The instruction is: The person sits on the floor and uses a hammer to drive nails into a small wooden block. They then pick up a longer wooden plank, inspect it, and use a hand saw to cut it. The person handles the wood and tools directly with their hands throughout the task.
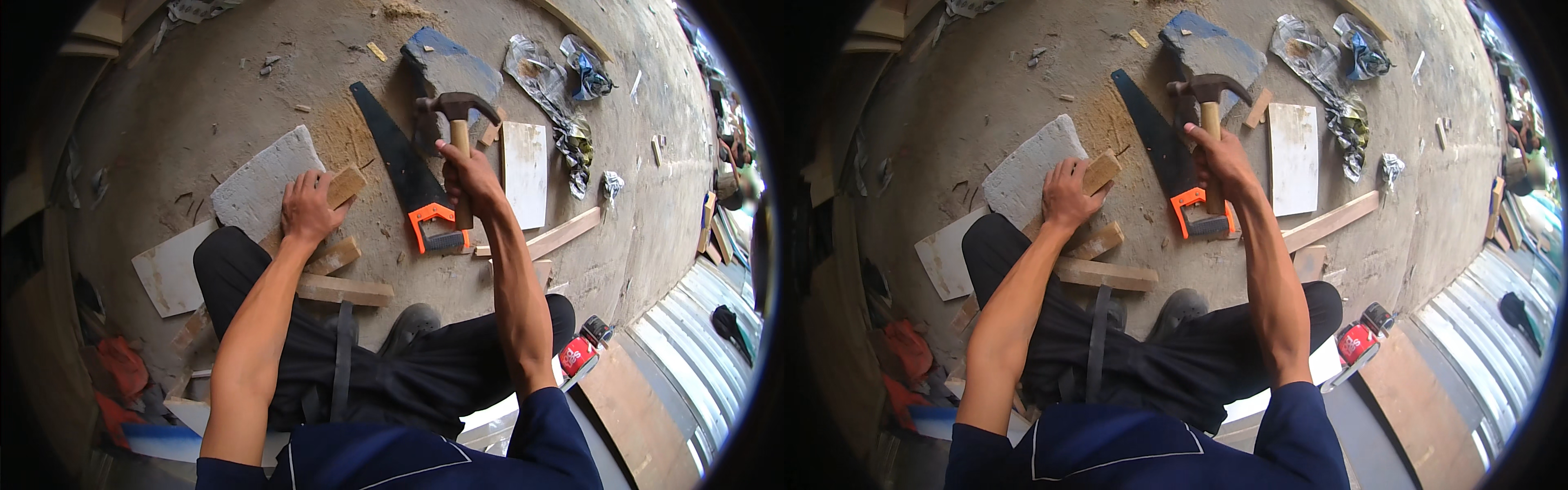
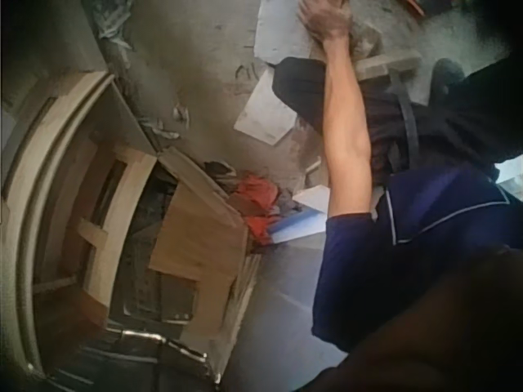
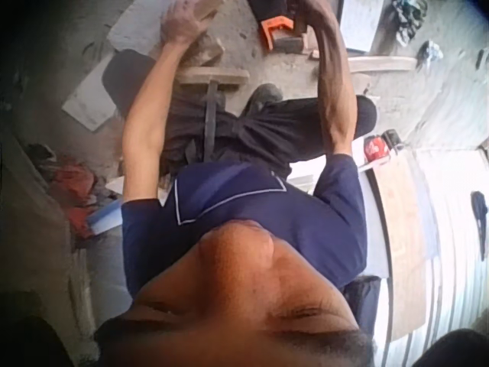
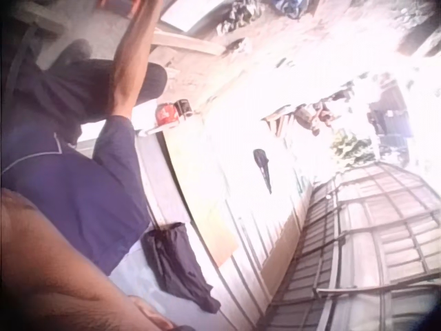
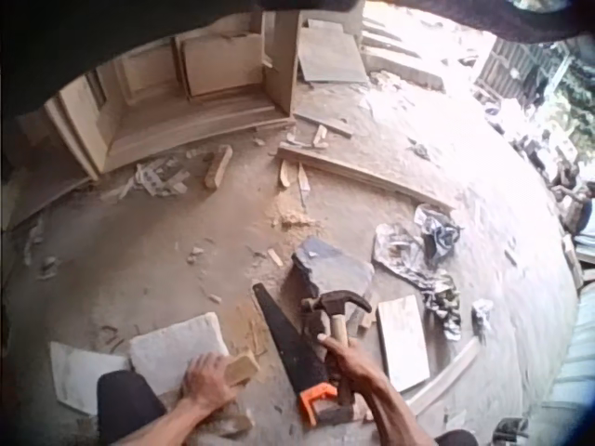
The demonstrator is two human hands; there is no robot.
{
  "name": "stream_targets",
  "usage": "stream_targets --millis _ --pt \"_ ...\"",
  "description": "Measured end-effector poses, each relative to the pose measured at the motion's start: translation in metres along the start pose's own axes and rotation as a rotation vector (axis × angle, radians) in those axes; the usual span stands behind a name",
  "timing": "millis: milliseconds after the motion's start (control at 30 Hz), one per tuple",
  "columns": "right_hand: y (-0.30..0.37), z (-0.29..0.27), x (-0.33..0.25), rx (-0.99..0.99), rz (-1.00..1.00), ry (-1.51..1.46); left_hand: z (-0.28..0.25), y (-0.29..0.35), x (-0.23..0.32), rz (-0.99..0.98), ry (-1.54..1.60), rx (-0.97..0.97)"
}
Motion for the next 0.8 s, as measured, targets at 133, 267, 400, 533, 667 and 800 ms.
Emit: stream_targets --millis 133,267,400,533,667,800 --pt "-0.011 0.003 0.026 0.047 0.054 0.152 -0.001 -0.004 0.004 0.02 0.019 0.012" --pt "-0.011 0.02 0.045 -0.096 0.178 0.28 -0.002 -0.005 0.002 0.022 0.023 0.019" --pt "-0.009 0.007 0.039 -0.036 0.104 0.13 -0.001 0.001 0.001 0.006 0.013 0.009" --pt "0.001 0.026 0.04 -0.014 0.075 0.248 -0.003 -0.004 0.002 0.016 0.012 0.023" --pt "0.0 0.033 0.055 -0.051 0.087 0.279 -0.002 -0.004 0.002 0.024 0.014 0.026" --pt "-0.004 0.013 0.045 0.056 0.049 0.101 -0.003 -0.002 0.003 0.018 0.013 0.042"
Point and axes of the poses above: each hand's wrist, its own y-axis away from the middle knuckle, its own z-axis out of the palm, x = y × z, the point moved 7 cm from there along -y, towards the middle knuckle, and after that the axes turned 11 degrees about z, right-handed, at the moved point
